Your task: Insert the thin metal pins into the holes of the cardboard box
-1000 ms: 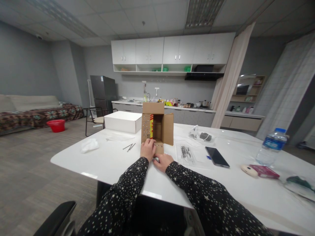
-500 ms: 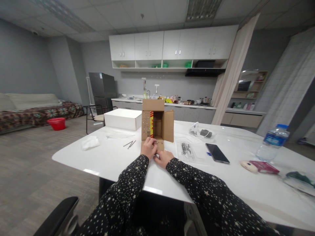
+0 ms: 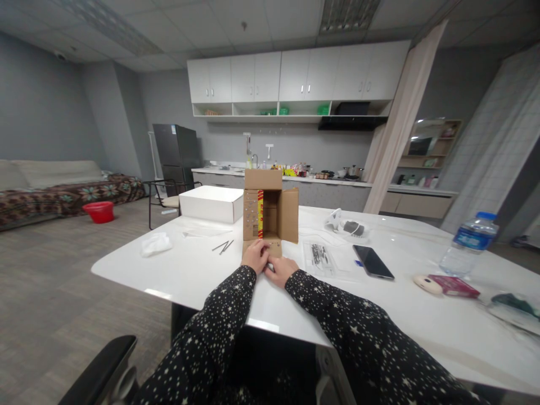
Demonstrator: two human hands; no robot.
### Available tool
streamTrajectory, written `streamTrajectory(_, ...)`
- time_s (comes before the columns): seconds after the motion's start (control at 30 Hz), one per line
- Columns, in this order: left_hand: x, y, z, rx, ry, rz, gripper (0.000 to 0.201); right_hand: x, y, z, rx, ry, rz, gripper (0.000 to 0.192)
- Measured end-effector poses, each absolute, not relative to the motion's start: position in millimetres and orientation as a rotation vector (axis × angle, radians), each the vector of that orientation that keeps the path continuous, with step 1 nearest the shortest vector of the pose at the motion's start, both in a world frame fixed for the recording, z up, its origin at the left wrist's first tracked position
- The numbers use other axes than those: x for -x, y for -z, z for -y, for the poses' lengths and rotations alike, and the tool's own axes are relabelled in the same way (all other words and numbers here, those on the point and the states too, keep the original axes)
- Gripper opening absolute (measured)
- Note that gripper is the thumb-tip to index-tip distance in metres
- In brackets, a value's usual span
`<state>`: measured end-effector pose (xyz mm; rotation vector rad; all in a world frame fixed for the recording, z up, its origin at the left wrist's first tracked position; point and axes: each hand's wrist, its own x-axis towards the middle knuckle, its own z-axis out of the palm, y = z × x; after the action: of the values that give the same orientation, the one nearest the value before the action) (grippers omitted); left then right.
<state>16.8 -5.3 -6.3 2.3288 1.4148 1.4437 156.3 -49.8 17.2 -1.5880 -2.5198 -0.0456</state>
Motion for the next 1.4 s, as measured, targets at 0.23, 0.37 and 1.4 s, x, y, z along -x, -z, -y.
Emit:
streamTrajectory(0.23, -17.6, 5.2, 7.9, -2.328, -1.359, -1.641, 0.018, -156.3, -17.1, 50.9, 1.587, 0.043, 2.514, 0.038)
streamTrajectory(0.37, -17.9, 5.0, 9.1, -2.377, -1.352, -1.708, 0.022, -156.5, -17.8, 51.5, 1.6, 0.029, 2.511, 0.038)
streamTrajectory(1.4, -19.0, 8.2, 5.9, -2.426, -1.26, -1.756, 0.031, -157.2, -16.5, 49.9, 1.592, 0.071, 2.506, 0.034)
